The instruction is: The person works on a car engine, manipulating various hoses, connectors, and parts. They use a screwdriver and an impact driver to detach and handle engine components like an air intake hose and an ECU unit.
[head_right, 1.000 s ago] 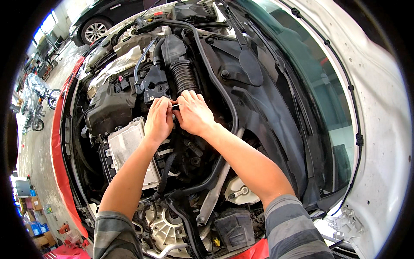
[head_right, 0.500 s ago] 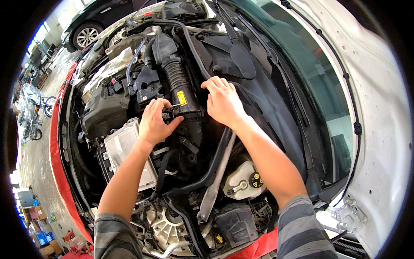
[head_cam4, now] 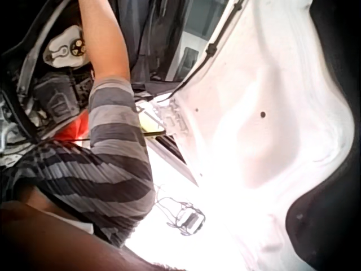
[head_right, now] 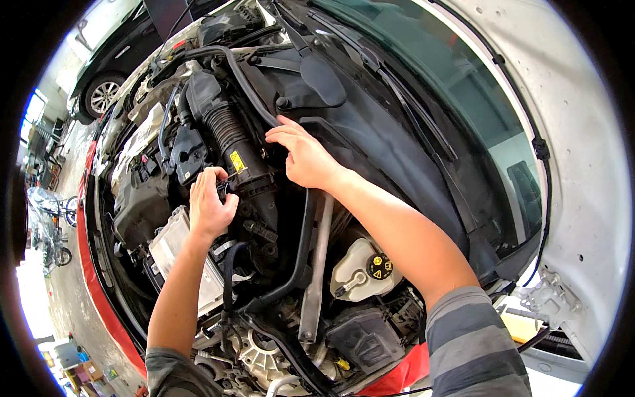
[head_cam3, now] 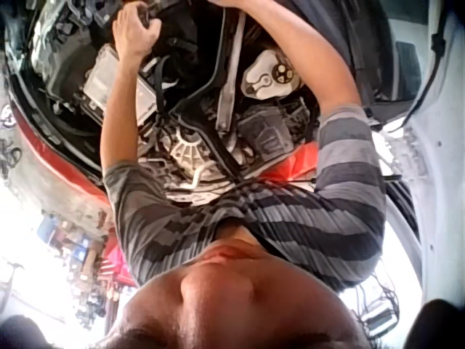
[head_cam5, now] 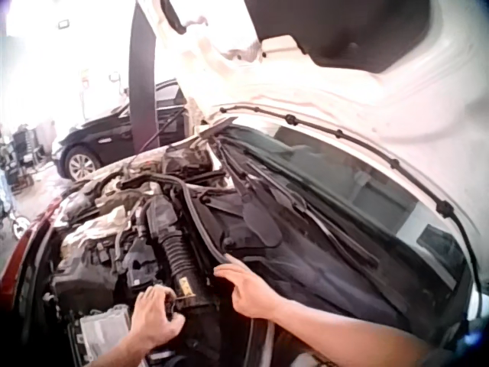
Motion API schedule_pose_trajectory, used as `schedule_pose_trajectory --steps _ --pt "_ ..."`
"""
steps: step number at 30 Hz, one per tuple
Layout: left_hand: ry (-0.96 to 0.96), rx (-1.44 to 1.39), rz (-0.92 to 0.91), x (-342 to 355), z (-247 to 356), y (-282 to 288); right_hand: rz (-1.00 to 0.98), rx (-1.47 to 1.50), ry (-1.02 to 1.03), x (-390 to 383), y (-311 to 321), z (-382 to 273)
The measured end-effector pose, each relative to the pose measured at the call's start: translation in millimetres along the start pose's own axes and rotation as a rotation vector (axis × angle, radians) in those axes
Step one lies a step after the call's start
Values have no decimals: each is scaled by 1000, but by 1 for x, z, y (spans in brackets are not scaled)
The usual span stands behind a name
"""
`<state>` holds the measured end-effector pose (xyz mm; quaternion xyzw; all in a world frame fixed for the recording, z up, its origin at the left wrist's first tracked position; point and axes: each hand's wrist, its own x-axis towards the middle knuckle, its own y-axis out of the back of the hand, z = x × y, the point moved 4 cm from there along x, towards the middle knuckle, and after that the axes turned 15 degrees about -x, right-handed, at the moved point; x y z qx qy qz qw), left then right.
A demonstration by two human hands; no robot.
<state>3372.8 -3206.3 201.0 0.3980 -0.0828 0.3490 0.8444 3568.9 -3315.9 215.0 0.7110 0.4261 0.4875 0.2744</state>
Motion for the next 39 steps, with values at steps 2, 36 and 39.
schedule_pose_trajectory --steps 2,36,39 --pt "18 -29 16 5 2 -1 48 4 -35 -5 -1 1" --pt "1363 -617 940 -700 266 219 344 -531 -484 -24 -3 -31" --pt "1437 -754 1179 -781 318 239 507 -425 -285 -73 -14 -140"
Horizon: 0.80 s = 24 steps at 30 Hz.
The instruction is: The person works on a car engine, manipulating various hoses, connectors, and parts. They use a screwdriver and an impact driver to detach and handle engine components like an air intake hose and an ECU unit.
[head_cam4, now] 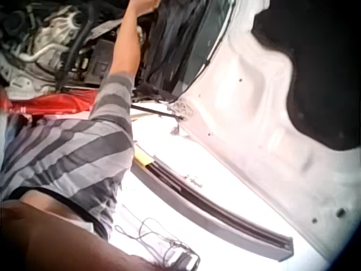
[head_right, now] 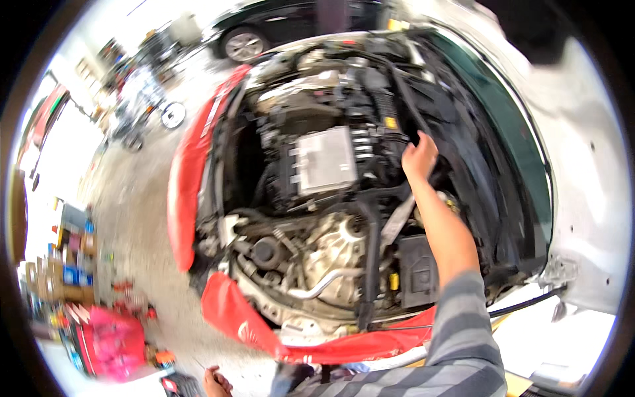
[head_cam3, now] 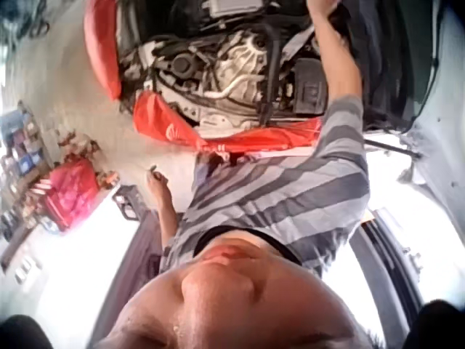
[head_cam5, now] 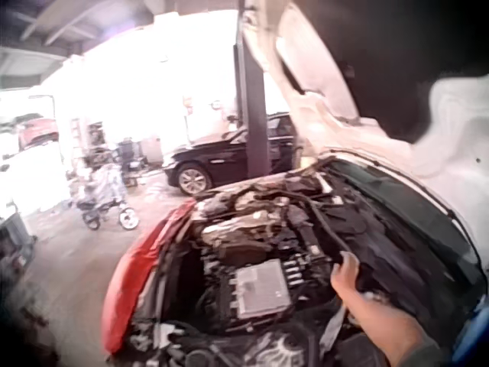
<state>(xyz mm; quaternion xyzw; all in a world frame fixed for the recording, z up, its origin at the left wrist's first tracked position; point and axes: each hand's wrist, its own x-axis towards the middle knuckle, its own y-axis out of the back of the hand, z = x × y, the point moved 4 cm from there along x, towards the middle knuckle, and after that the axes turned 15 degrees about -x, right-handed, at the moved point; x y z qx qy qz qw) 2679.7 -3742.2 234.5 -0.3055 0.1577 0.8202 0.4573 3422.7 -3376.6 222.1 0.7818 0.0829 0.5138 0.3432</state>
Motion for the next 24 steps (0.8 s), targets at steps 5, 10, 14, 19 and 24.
schedule_pose_trajectory --steps 5,10,14,19,24 --pt "-139 -179 33 6 33 42 -529 751 -53 -170 185 -198" --pt "-323 -81 -387 53 91 111 -1590 1134 237 -391 349 -461" --pt "-443 -123 -665 121 133 130 -1946 1394 78 -478 394 -587" --pt "-434 4 -709 184 237 124 -1771 1224 -2 -459 363 -686" --pt "-568 268 -590 360 308 131 -1501 1069 -127 -452 244 -745"
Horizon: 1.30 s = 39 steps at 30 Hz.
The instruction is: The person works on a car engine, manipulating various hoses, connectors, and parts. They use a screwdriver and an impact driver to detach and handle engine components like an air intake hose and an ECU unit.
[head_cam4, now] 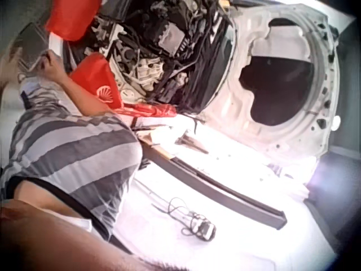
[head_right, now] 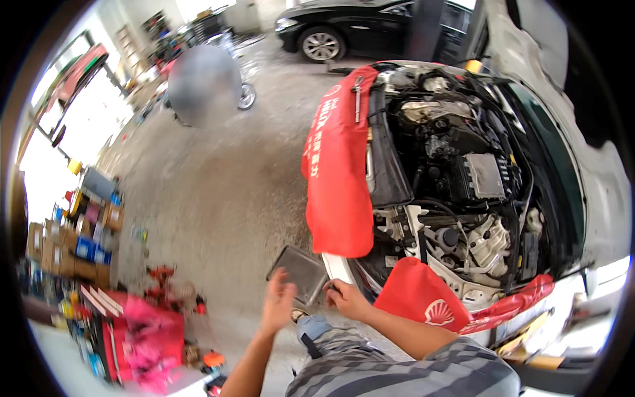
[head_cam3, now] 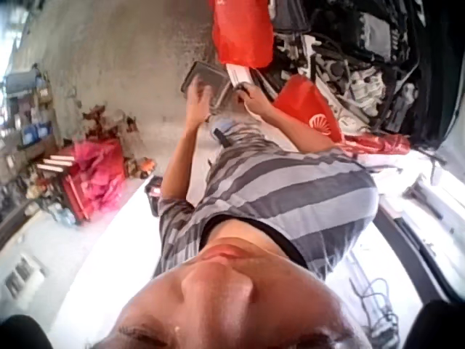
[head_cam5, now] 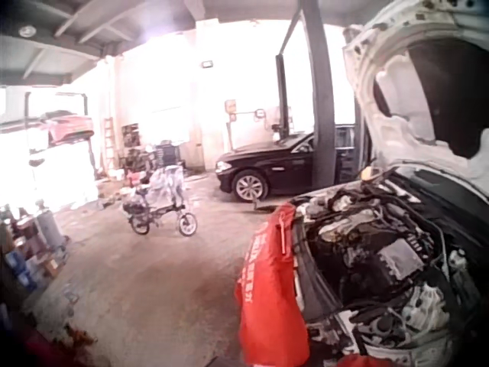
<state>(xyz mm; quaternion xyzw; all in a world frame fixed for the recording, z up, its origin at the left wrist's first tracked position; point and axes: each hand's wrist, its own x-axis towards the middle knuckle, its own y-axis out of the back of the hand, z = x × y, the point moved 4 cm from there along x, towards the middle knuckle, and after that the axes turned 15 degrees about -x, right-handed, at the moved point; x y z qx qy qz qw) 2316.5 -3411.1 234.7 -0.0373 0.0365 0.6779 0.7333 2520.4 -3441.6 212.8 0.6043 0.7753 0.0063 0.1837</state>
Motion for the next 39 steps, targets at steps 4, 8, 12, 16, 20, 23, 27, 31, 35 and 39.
schedule_pose_trajectory --steps 4,8,12,16,20,23,27,31,35,39 --pt "107 371 198 88 -92 219 499 -293 -15 112 23 45" --pt "682 299 540 62 -165 408 786 -274 -220 194 48 28" --pt "841 430 621 140 -145 439 1035 -499 -198 285 100 0" --pt "613 584 559 295 -111 458 1230 -922 -335 392 149 39" --pt "-131 920 377 509 -24 480 1393 -1161 -677 441 133 64" --pt "-371 642 82 720 133 388 1141 -890 -967 449 138 68" --pt "-301 461 -106 923 181 271 983 -709 -1124 458 158 61" --pt "-197 395 -391 1043 150 133 1124 -690 -1324 476 147 71" --pt "-59 387 -550 1136 120 43 1197 -603 -1522 471 141 80" --pt "46 410 -538 1241 130 1 1254 -535 -1685 544 221 31"
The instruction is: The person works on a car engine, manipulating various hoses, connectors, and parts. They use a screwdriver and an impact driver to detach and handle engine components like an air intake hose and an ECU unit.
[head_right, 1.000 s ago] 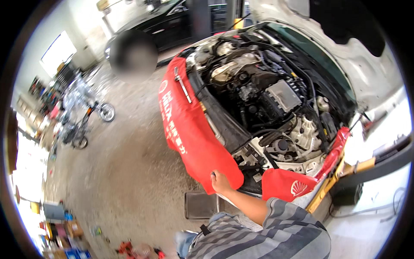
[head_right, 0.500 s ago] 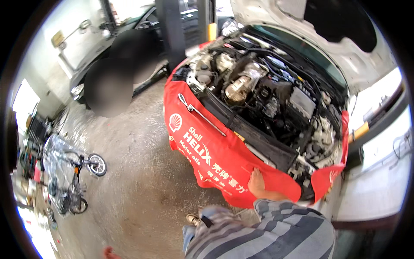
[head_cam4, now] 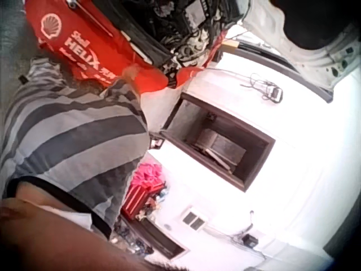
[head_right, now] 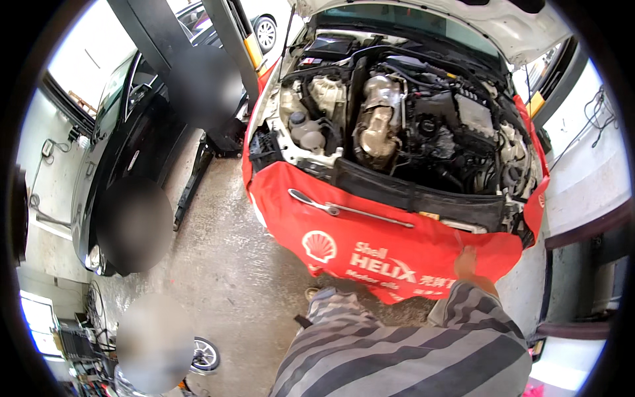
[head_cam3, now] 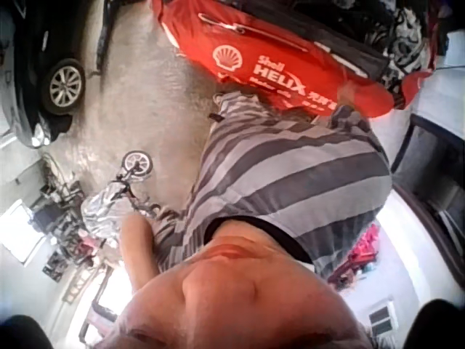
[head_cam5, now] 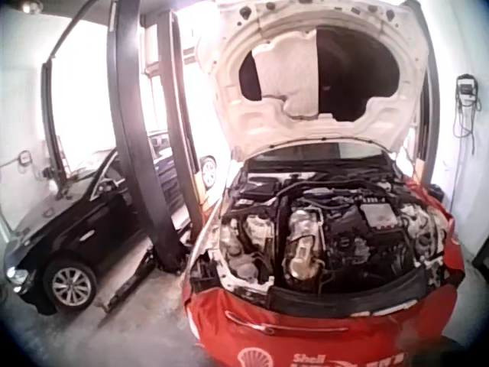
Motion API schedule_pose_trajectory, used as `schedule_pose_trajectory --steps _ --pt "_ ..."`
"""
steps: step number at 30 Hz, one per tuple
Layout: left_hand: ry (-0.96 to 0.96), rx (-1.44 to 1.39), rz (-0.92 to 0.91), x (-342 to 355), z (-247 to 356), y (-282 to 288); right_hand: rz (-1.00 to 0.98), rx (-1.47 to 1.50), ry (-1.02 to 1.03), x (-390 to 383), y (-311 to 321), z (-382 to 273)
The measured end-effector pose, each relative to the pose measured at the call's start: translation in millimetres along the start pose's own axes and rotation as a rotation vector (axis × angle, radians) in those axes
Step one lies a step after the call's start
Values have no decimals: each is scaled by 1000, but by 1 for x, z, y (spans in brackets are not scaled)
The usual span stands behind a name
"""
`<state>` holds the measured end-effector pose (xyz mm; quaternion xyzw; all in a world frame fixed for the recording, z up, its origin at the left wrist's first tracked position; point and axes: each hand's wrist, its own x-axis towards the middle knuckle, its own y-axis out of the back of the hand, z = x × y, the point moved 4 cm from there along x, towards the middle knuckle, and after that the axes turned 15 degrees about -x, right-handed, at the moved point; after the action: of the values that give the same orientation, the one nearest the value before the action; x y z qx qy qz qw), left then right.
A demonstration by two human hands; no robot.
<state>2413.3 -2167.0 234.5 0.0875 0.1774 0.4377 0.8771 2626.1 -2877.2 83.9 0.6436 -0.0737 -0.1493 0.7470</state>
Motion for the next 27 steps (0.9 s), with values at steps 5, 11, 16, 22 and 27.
schedule_pose_trajectory --steps 5,11,16,22,27 --pt "108 -38 -37 148 29 15 508 253 -398 41 46 -172" --pt "122 -69 -295 352 67 -47 500 628 -130 84 128 -449" --pt "62 -23 -749 506 136 -163 382 725 -509 88 133 -575" --pt "-52 65 -1211 626 253 -300 334 905 -812 75 173 -667" --pt "-137 155 -1361 709 321 -415 446 1011 -1054 105 172 -711"
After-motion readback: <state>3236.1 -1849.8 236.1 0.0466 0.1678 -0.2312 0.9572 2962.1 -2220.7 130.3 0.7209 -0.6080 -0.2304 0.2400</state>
